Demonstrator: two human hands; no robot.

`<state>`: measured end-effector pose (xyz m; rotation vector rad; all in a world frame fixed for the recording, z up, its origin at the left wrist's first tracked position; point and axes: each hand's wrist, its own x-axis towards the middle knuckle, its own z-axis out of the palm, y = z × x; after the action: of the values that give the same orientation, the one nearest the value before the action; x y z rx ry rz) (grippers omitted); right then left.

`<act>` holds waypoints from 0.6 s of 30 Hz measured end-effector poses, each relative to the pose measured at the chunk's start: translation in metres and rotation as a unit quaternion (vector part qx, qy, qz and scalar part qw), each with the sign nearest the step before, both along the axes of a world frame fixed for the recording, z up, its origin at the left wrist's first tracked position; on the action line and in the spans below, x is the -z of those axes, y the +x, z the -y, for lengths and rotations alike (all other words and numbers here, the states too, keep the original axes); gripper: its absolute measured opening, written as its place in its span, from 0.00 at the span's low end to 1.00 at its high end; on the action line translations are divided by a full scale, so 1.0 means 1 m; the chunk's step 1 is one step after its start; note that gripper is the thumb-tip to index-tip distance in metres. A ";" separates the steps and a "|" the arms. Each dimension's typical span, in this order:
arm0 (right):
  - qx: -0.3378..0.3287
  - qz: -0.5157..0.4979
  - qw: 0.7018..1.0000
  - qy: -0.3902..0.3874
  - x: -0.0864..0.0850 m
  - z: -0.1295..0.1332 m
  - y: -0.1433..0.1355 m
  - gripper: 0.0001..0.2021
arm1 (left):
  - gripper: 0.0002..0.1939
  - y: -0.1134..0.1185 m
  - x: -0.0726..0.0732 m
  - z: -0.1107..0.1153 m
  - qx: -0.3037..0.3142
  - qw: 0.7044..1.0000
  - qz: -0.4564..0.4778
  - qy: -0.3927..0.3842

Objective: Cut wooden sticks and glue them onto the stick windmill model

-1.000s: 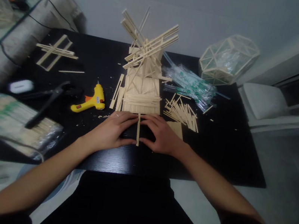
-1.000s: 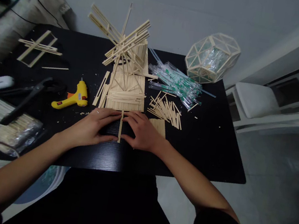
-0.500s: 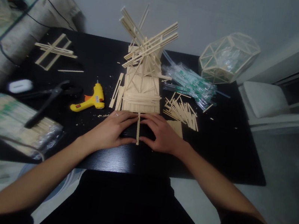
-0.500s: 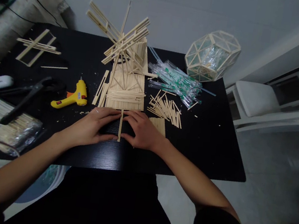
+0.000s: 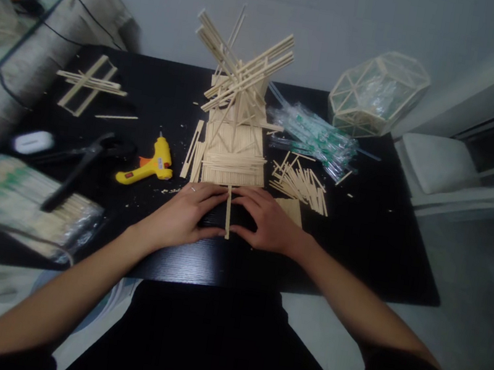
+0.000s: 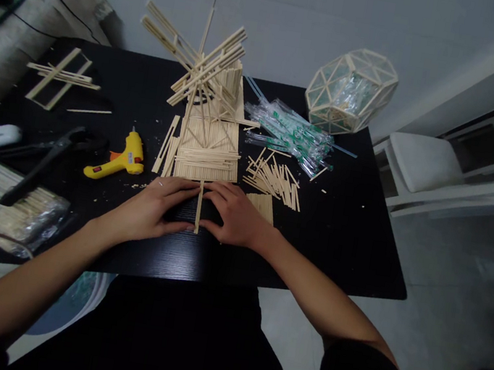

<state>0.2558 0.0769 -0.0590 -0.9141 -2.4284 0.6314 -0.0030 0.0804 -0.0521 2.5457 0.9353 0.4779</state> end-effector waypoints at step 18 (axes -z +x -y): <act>0.001 0.019 1.000 0.015 -0.001 0.000 0.000 0.21 | 0.37 0.000 0.001 0.000 0.001 1.000 -0.005 0.000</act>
<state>0.2553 0.0767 -0.0578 -0.9231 -2.4628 0.5798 -0.0034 0.0804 -0.0531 2.5505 0.9366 0.4639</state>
